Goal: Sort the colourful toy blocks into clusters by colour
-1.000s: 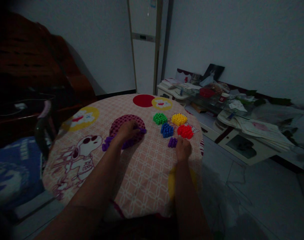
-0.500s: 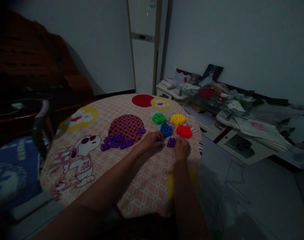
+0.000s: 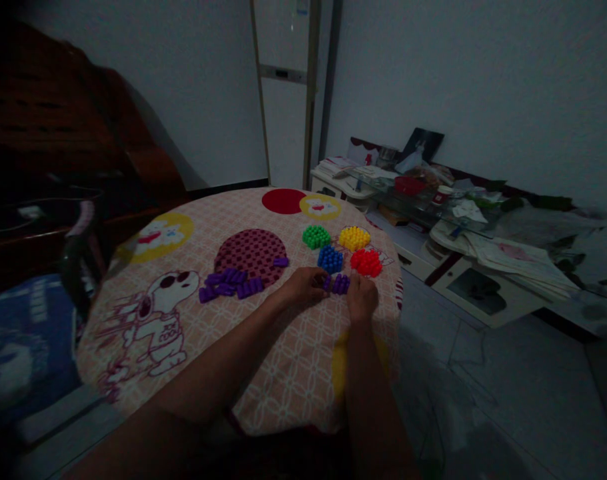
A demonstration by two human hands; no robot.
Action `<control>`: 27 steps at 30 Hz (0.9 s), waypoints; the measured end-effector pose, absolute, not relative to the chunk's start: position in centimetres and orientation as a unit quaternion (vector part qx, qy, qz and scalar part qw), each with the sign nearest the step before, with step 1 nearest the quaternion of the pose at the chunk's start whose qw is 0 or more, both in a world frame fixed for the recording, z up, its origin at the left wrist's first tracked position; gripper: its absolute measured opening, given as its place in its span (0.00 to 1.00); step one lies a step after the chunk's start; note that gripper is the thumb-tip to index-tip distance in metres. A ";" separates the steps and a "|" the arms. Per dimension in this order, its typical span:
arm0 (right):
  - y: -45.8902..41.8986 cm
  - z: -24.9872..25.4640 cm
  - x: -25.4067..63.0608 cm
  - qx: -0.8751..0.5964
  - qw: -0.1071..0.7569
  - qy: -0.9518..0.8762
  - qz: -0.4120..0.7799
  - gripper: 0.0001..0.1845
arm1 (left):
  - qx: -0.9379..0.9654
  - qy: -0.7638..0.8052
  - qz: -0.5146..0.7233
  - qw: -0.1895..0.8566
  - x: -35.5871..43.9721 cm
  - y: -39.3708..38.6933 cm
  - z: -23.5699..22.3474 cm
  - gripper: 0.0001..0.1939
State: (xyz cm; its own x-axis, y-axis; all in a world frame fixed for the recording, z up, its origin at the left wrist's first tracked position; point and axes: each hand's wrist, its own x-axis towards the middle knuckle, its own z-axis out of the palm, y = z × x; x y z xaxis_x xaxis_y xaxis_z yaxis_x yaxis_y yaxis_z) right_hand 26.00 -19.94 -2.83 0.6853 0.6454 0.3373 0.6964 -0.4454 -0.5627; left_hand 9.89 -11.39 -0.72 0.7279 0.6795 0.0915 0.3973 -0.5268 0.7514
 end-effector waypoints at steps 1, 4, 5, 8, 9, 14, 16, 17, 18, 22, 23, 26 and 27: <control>-20.0 -2.8 26.0 -0.849 0.349 -0.395 -0.036 0.28 | 0.848 0.317 0.196 0.377 10.0 -11.5 -0.9 0.21; -20.0 -2.8 26.0 -0.848 0.351 -0.395 -0.038 0.28 | 0.830 0.328 0.218 0.395 10.6 -11.9 -1.3 0.20; -20.0 -2.8 26.0 -0.848 0.353 -0.393 -0.039 0.28 | 0.822 0.334 0.229 0.400 10.8 -12.0 -1.5 0.20; -19.9 -2.8 25.9 -0.852 0.353 -0.385 -0.034 0.27 | 0.807 0.337 0.259 0.411 11.3 -12.5 -1.9 0.19; -19.9 -2.8 25.9 -0.853 0.352 -0.384 -0.030 0.27 | 0.805 0.335 0.267 0.411 11.4 -12.6 -2.0 0.19; -19.9 -2.8 25.9 -0.853 0.347 -0.388 -0.027 0.28 | 0.816 0.330 0.267 0.392 11.6 -12.9 -1.9 0.21; -20.0 -2.8 26.0 -0.851 0.349 -0.392 -0.029 0.29 | 0.823 0.334 0.258 0.382 11.5 -12.9 -1.4 0.22; -20.0 -2.9 26.1 -0.849 0.351 -0.394 -0.030 0.29 | 0.827 0.335 0.253 0.374 11.3 -12.8 -1.0 0.23; -20.0 -3.0 26.1 -0.847 0.354 -0.396 -0.031 0.29 | 0.833 0.336 0.247 0.364 11.1 -12.6 -0.5 0.23; -19.9 -3.3 26.4 -0.844 0.361 -0.396 -0.034 0.28 | 0.874 0.347 0.190 0.283 8.7 -10.7 1.8 0.18; -19.9 -3.4 26.5 -0.844 0.362 -0.395 -0.033 0.28 | 0.882 0.361 0.163 0.254 7.6 -10.1 2.4 0.17; -19.9 -3.5 26.5 -0.844 0.366 -0.392 -0.027 0.28 | 0.889 0.419 0.071 0.169 3.4 -8.2 3.9 0.15; -19.9 -3.5 26.4 -0.843 0.367 -0.391 -0.024 0.28 | 0.886 0.439 0.040 0.147 2.0 -7.7 4.3 0.12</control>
State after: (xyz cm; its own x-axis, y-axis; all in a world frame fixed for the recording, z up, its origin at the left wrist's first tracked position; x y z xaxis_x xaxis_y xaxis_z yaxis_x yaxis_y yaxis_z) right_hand 26.42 -19.87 -3.47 0.6923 0.6425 0.3284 0.6783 -0.4241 -0.6000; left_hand 1.99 -7.69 4.28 0.6121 0.7887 -0.0578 0.7649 -0.5719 0.2966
